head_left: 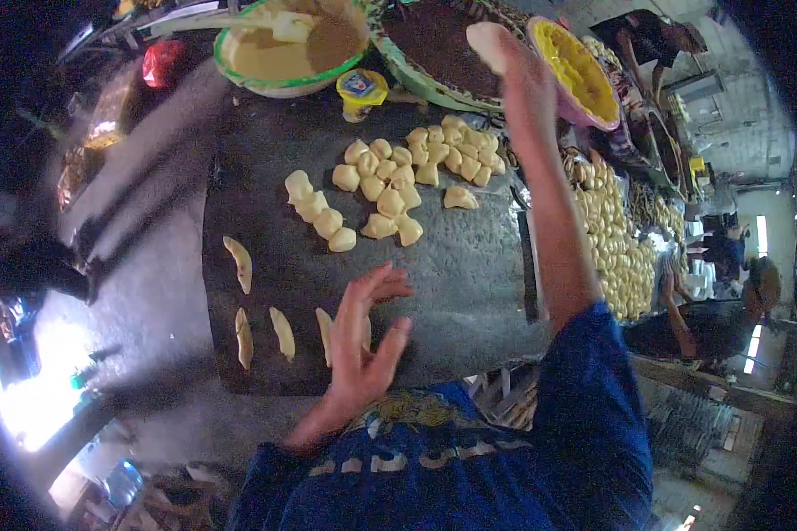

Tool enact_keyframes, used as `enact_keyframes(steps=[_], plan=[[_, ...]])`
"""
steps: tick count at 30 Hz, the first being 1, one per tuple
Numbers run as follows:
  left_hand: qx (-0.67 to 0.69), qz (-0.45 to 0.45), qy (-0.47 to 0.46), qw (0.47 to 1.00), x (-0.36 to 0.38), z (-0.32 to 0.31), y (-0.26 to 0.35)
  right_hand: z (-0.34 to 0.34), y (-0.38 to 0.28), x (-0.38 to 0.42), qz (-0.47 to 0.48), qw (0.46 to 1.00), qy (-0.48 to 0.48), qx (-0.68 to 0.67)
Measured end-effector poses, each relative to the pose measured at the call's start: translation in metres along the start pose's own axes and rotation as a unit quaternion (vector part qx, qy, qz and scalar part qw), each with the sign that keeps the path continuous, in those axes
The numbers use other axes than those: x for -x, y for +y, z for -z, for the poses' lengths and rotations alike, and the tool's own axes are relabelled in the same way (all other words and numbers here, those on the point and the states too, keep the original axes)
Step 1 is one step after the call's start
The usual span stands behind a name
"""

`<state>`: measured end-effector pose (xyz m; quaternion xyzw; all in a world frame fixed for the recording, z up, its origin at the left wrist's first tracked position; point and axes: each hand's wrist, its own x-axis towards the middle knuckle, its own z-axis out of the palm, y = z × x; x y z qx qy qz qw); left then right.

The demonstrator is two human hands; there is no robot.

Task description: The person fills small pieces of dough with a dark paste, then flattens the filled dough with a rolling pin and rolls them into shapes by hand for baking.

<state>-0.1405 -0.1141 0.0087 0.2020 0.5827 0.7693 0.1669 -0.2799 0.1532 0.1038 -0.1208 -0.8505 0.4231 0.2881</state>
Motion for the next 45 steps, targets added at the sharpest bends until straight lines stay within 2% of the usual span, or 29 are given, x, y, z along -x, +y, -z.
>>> enact_keyframes(steps=[1, 3, 5, 8, 10, 12, 13, 15, 17, 20, 21, 23, 24, 25, 27, 28, 29, 30, 31, 33, 34, 36, 37, 38, 39, 42, 45], plan=[[-0.031, 0.042, 0.012, 0.999, 0.002, 0.008, -0.001, -0.009, 0.012, -0.025, -0.032, 0.986, -0.064, 0.148], [-0.127, 0.046, 0.007, 0.991, 0.005, 0.022, 0.000, -0.028, 0.055, -0.074, -0.061, 0.927, -0.175, 0.325], [-0.187, 0.054, 0.014, 0.981, 0.009, 0.029, 0.000, -0.048, 0.110, -0.098, -0.059, 0.879, -0.273, 0.386], [-0.205, 0.068, 0.033, 0.976, 0.013, 0.036, -0.001, -0.060, 0.138, -0.096, 0.009, 0.907, -0.277, 0.316], [-0.191, 0.074, 0.044, 0.978, 0.017, 0.037, -0.004, -0.061, 0.156, -0.111, 0.065, 0.868, -0.299, 0.391], [-0.189, 0.080, 0.040, 0.978, 0.015, 0.038, 0.002, -0.060, 0.138, -0.114, 0.042, 0.864, -0.289, 0.411], [-0.188, 0.083, 0.038, 0.978, 0.014, 0.038, 0.004, -0.055, 0.129, -0.115, -0.008, 0.878, -0.271, 0.395], [-0.178, 0.071, 0.040, 0.981, 0.015, 0.040, 0.003, -0.050, 0.125, -0.111, 0.019, 0.880, -0.253, 0.402], [-0.176, 0.062, 0.042, 0.982, 0.014, 0.038, 0.002, -0.045, 0.137, -0.102, 0.175, 0.845, -0.244, 0.443], [-0.174, 0.071, 0.038, 0.981, 0.014, 0.034, 0.003, -0.040, 0.128, -0.087, 0.114, 0.862, -0.247, 0.427], [-0.167, 0.084, 0.034, 0.982, 0.015, 0.032, 0.003, -0.035, 0.130, -0.084, 0.078, 0.912, -0.167, 0.366], [-0.142, 0.109, 0.032, 0.983, 0.015, 0.028, 0.003, -0.016, 0.111, -0.076, -0.014, 0.964, -0.175, 0.200], [-0.123, 0.122, 0.034, 0.984, 0.016, 0.024, 0.002, -0.003, 0.101, -0.067, -0.061, 0.976, -0.177, 0.114], [-0.105, 0.136, 0.036, 0.985, 0.017, 0.020, 0.001, 0.012, 0.094, -0.053, -0.096, 0.961, -0.244, -0.083], [0.023, 0.141, 0.027, 0.989, 0.016, 0.009, -0.030, 0.028, 0.063, 0.008, -0.155, 0.941, -0.208, -0.218], [0.086, 0.148, 0.025, 0.985, 0.018, 0.003, -0.043, 0.033, 0.049, 0.050, -0.086, 0.961, -0.205, -0.165], [0.154, 0.165, 0.045, 0.973, 0.015, -0.009, -0.042, 0.040, 0.039, 0.079, -0.220, 0.896, -0.247, -0.296], [0.221, 0.183, 0.065, 0.956, 0.010, -0.027, -0.041, 0.046, 0.029, 0.108, -0.362, 0.805, -0.248, -0.399], [0.286, 0.200, 0.082, 0.933, 0.012, -0.041, -0.039, 0.045, 0.025, 0.144, -0.418, 0.805, -0.224, -0.358], [0.018, 0.219, -0.001, 0.976, 0.031, -0.053, -0.030, 0.053, 0.023, 0.205, -0.481, 0.714, -0.333, -0.384], [0.021, 0.230, -0.013, 0.973, 0.044, -0.052, -0.038, 0.050, 0.036, 0.245, -0.378, 0.819, -0.315, -0.297], [0.027, 0.252, -0.036, 0.967, 0.066, -0.053, -0.049, 0.056, 0.036, 0.284, -0.319, 0.884, -0.281, -0.193], [-0.140, 0.213, -0.079, 0.964, 0.077, -0.053, -0.047, 0.062, 0.031, 0.294, -0.371, 0.867, -0.274, -0.190], [-0.036, 0.308, -0.018, 0.951, 0.078, -0.062, -0.043, 0.070, 0.028, 0.300, -0.422, 0.846, -0.267, -0.186], [0.068, 0.386, 0.067, 0.918, 0.079, -0.071, -0.040, 0.077, 0.030, 0.308, -0.434, 0.841, -0.261, -0.192], [-0.178, 0.294, 0.050, 0.938, 0.090, -0.080, -0.040, 0.091, 0.045, 0.325, -0.468, 0.814, -0.251, -0.234], [-0.187, 0.175, 0.047, 0.966, 0.090, -0.095, -0.042, 0.103, 0.058, 0.330, -0.491, 0.773, -0.258, -0.306]])
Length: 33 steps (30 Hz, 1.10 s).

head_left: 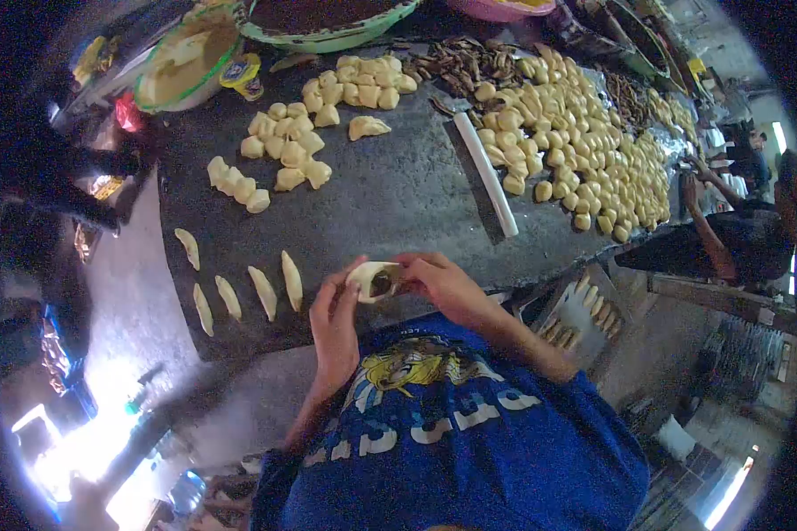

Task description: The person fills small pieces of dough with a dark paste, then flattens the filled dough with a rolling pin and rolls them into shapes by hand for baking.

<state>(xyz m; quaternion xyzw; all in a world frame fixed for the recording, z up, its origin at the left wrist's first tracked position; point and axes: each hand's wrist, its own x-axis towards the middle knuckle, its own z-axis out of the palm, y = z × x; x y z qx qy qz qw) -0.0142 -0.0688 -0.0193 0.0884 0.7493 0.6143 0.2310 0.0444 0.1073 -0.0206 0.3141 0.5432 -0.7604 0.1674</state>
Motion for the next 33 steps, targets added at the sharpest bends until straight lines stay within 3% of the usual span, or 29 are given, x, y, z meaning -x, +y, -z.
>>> enact_keyframes(steps=[2, 4, 5, 7, 8, 10, 11, 16, 19, 20, 26, 30, 33], plan=[[-0.064, -0.059, 0.022, 0.996, -0.006, -0.005, -0.008, 0.003, -0.016, 0.007, 0.000, 0.999, -0.037, -0.011], [0.048, -0.011, 0.023, 0.999, -0.015, -0.008, -0.016, 0.017, -0.020, 0.000, 0.046, 0.998, -0.050, 0.008], [0.204, 0.064, 0.011, 0.977, -0.020, -0.008, -0.018, 0.028, -0.023, -0.005, 0.068, 0.996, -0.057, 0.019], [0.401, 0.139, 0.004, 0.906, -0.025, -0.010, -0.012, 0.064, -0.037, -0.025, 0.203, 0.963, -0.020, 0.176], [0.447, 0.143, 0.010, 0.883, -0.026, -0.010, 0.002, 0.072, -0.061, -0.028, 0.178, 0.940, 0.082, 0.279], [0.486, 0.151, 0.009, 0.861, -0.030, -0.007, 0.009, 0.112, -0.088, -0.058, 0.248, 0.823, 0.264, 0.436], [0.481, 0.155, 0.000, 0.863, -0.032, -0.003, 0.008, 0.148, -0.088, -0.085, 0.342, 0.728, 0.339, 0.487], [0.486, 0.191, -0.007, 0.852, -0.034, 0.015, 0.001, 0.242, -0.133, -0.140, 0.193, 0.683, 0.372, 0.598], [0.484, 0.207, -0.003, 0.850, -0.036, 0.022, -0.004, 0.276, -0.141, -0.162, 0.224, 0.643, 0.277, 0.678], [0.486, 0.209, -0.009, 0.849, -0.038, 0.024, -0.004, 0.269, -0.144, -0.157, 0.216, 0.607, 0.296, 0.705], [0.485, 0.194, -0.013, 0.852, -0.040, 0.033, 0.010, 0.248, -0.159, -0.139, 0.225, 0.610, 0.293, 0.701], [0.488, 0.187, -0.019, 0.852, -0.043, 0.034, 0.016, 0.250, -0.156, -0.159, 0.341, 0.630, 0.352, 0.602], [0.495, 0.180, -0.021, 0.850, -0.044, 0.034, 0.016, 0.251, -0.165, -0.177, 0.306, 0.634, 0.354, 0.616]])
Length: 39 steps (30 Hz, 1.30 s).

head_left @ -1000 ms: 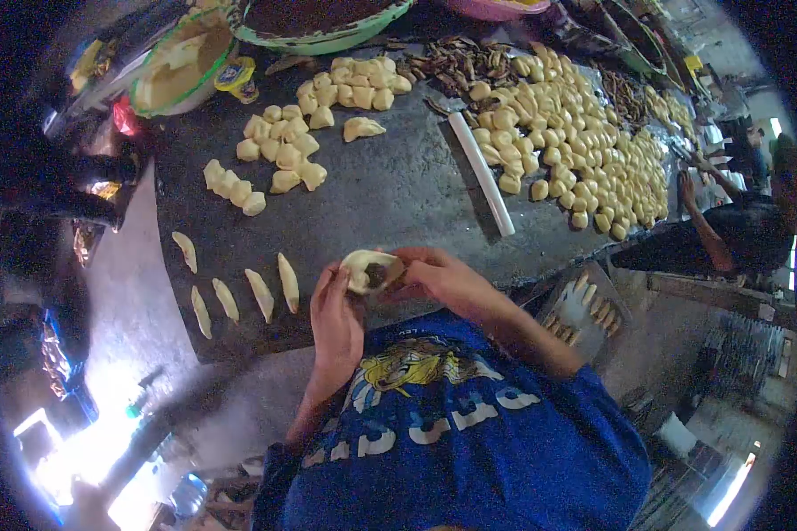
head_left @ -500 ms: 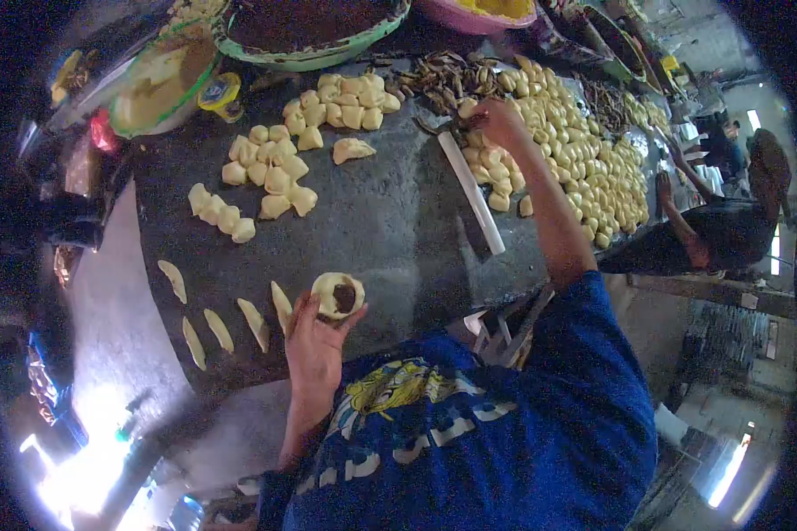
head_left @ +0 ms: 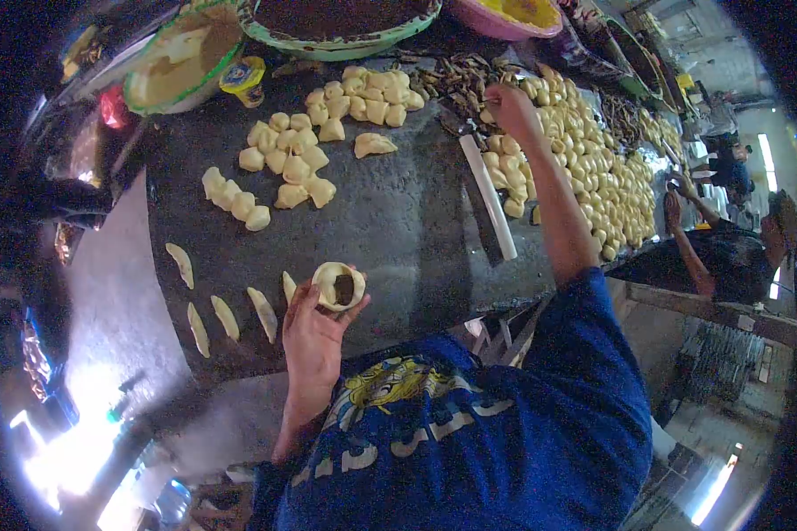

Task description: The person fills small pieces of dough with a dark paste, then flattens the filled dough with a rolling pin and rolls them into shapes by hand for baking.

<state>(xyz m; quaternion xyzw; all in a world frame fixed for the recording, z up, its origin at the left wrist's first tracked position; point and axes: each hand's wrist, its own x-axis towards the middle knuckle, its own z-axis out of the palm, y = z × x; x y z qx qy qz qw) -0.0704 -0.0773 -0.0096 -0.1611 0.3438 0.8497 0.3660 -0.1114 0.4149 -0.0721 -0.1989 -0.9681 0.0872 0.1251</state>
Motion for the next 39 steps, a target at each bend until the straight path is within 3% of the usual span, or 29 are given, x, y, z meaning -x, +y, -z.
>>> enact_keyframes(steps=[4, 7, 10, 15, 19, 22, 23, 25, 28, 29, 31, 33, 37, 39], plan=[[-0.013, -0.010, 0.002, 1.000, 0.004, -0.001, 0.002, 0.004, -0.013, -0.010, 0.080, 0.997, -0.016, -0.001], [-0.026, -0.015, 0.010, 1.000, 0.008, 0.001, 0.001, -0.010, -0.011, -0.014, 0.010, 0.996, -0.016, -0.082], [-0.038, -0.022, 0.030, 0.999, 0.012, -0.003, 0.000, -0.018, -0.024, -0.017, 0.034, 0.997, 0.034, -0.068], [-0.025, -0.015, 0.027, 0.999, 0.013, -0.005, 0.001, -0.040, -0.047, -0.033, 0.116, 0.992, 0.008, -0.040], [-0.024, -0.026, 0.007, 0.999, 0.011, -0.005, 0.000, -0.047, -0.079, -0.029, 0.029, 0.999, 0.003, 0.042], [-0.012, -0.033, 0.012, 0.999, 0.010, -0.001, -0.004, -0.066, -0.068, -0.040, -0.011, 1.000, -0.024, 0.014], [-0.010, -0.032, 0.018, 0.999, 0.011, -0.006, -0.004, -0.042, -0.085, -0.033, -0.020, 0.998, -0.038, 0.040], [-0.003, -0.031, 0.032, 0.999, 0.013, -0.008, -0.002, -0.029, -0.092, -0.017, 0.025, 0.994, 0.064, -0.086], [0.021, -0.047, 0.027, 0.998, 0.011, 0.000, -0.012, 0.027, -0.138, 0.021, 0.004, 0.981, 0.031, -0.193], [0.025, -0.049, 0.003, 0.998, 0.012, 0.000, -0.014, 0.028, -0.148, 0.045, 0.085, 0.940, 0.077, -0.321], [0.009, -0.046, 0.022, 0.999, 0.011, -0.003, -0.018, 0.088, -0.208, 0.105, 0.165, 0.950, -0.039, -0.263], [-0.027, -0.034, 0.010, 0.999, 0.012, -0.006, -0.021, 0.104, -0.240, 0.142, 0.307, 0.907, -0.008, -0.286], [-0.208, -0.084, -0.011, 0.974, 0.019, -0.010, -0.034, 0.104, -0.245, 0.172, 0.421, 0.878, -0.009, -0.228], [-0.170, -0.089, -0.015, 0.981, 0.026, -0.023, -0.036, 0.101, -0.237, 0.178, 0.448, 0.871, -0.035, -0.198]])
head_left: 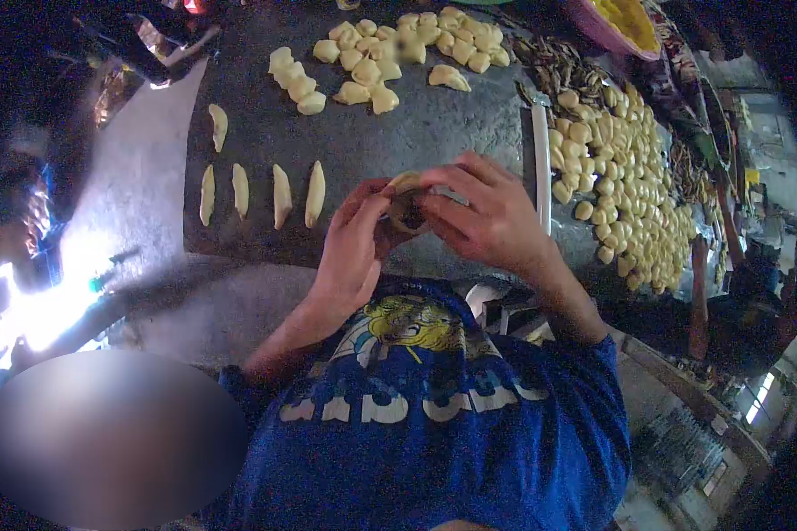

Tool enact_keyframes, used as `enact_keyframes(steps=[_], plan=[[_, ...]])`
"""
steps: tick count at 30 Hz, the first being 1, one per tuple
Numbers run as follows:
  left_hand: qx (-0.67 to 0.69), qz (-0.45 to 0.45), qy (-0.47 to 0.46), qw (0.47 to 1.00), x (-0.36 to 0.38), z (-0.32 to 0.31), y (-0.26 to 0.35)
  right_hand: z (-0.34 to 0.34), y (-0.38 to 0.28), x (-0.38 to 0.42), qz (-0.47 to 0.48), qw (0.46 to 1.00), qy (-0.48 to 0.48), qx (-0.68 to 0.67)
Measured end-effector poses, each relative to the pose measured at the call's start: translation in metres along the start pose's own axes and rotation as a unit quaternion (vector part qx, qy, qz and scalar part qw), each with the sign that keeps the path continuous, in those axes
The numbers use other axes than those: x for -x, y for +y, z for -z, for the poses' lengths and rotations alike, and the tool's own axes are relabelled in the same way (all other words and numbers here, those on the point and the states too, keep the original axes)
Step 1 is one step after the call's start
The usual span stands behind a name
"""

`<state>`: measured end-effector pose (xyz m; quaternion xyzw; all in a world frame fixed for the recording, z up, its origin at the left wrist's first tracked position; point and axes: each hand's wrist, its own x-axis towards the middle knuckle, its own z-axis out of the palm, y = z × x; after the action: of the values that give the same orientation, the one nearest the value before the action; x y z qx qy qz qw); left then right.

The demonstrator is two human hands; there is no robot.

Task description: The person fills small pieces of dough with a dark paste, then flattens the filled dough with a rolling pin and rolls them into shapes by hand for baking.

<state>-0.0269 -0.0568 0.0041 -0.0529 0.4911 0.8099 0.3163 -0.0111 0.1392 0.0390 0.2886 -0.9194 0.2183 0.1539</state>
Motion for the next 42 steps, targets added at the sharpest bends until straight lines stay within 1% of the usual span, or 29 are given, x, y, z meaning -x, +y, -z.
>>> enact_keyframes(steps=[1, 3, 5, 6, 9, 12, 15, 16, 17, 18, 21, 24, 27, 30, 33, 36, 39, 42], plan=[[0.027, 0.007, 0.013, 1.000, 0.003, -0.006, 0.001, 0.004, -0.004, 0.005, -0.003, 1.000, 0.017, -0.010], [0.116, 0.062, 0.090, 0.987, 0.008, -0.018, 0.001, 0.015, -0.012, 0.016, -0.006, 0.998, 0.052, -0.030], [0.078, 0.079, 0.080, 0.991, 0.016, -0.026, 0.008, 0.020, -0.019, 0.028, 0.023, 0.997, 0.066, -0.028], [0.058, 0.088, 0.073, 0.992, 0.020, -0.029, 0.009, 0.021, -0.022, 0.034, 0.037, 0.996, 0.075, -0.027], [0.076, 0.089, 0.016, 0.993, 0.024, -0.030, 0.000, 0.009, -0.021, 0.061, 0.063, 0.996, 0.059, 0.009], [-0.018, 0.048, -0.063, 0.997, 0.029, -0.035, -0.011, 0.012, -0.030, 0.075, 0.035, 0.994, 0.099, -0.036], [-0.052, 0.034, -0.082, 0.995, 0.042, -0.036, -0.026, 0.029, -0.048, 0.069, -0.113, 0.978, 0.134, -0.116], [-0.109, 0.010, -0.090, 0.990, 0.046, -0.038, -0.028, 0.026, -0.052, 0.070, -0.183, 0.950, 0.151, -0.201], [-0.164, -0.013, -0.098, 0.981, 0.050, -0.042, -0.027, 0.021, -0.056, 0.071, -0.252, 0.910, 0.167, -0.284], [-0.219, -0.037, -0.105, 0.969, 0.055, -0.045, -0.026, 0.019, -0.059, 0.074, -0.317, 0.857, 0.180, -0.364], [-0.390, -0.112, -0.089, 0.910, 0.062, -0.051, -0.029, 0.016, -0.066, 0.095, -0.344, 0.866, 0.110, -0.346], [-0.346, -0.080, -0.054, 0.933, 0.066, -0.055, -0.046, 0.002, -0.071, 0.116, -0.367, 0.863, 0.136, -0.321], [-0.256, -0.073, -0.009, 0.964, 0.074, -0.060, -0.063, -0.009, -0.080, 0.128, -0.292, 0.835, 0.239, -0.400], [-0.232, -0.029, 0.007, 0.972, 0.081, -0.056, -0.076, -0.012, -0.093, 0.147, -0.366, 0.748, 0.243, -0.498], [-0.105, -0.029, -0.002, 0.994, 0.089, -0.056, -0.090, -0.014, -0.095, 0.165, -0.438, 0.755, 0.163, -0.460], [-0.132, -0.054, -0.010, 0.990, 0.089, -0.053, -0.101, -0.023, -0.094, 0.167, -0.388, 0.821, 0.174, -0.382], [-0.192, -0.065, 0.026, 0.979, 0.080, -0.046, -0.100, -0.031, -0.097, 0.155, -0.374, 0.758, 0.260, -0.468], [-0.190, -0.052, 0.026, 0.980, 0.070, -0.046, -0.089, -0.025, -0.096, 0.151, -0.471, 0.676, 0.210, -0.527]])
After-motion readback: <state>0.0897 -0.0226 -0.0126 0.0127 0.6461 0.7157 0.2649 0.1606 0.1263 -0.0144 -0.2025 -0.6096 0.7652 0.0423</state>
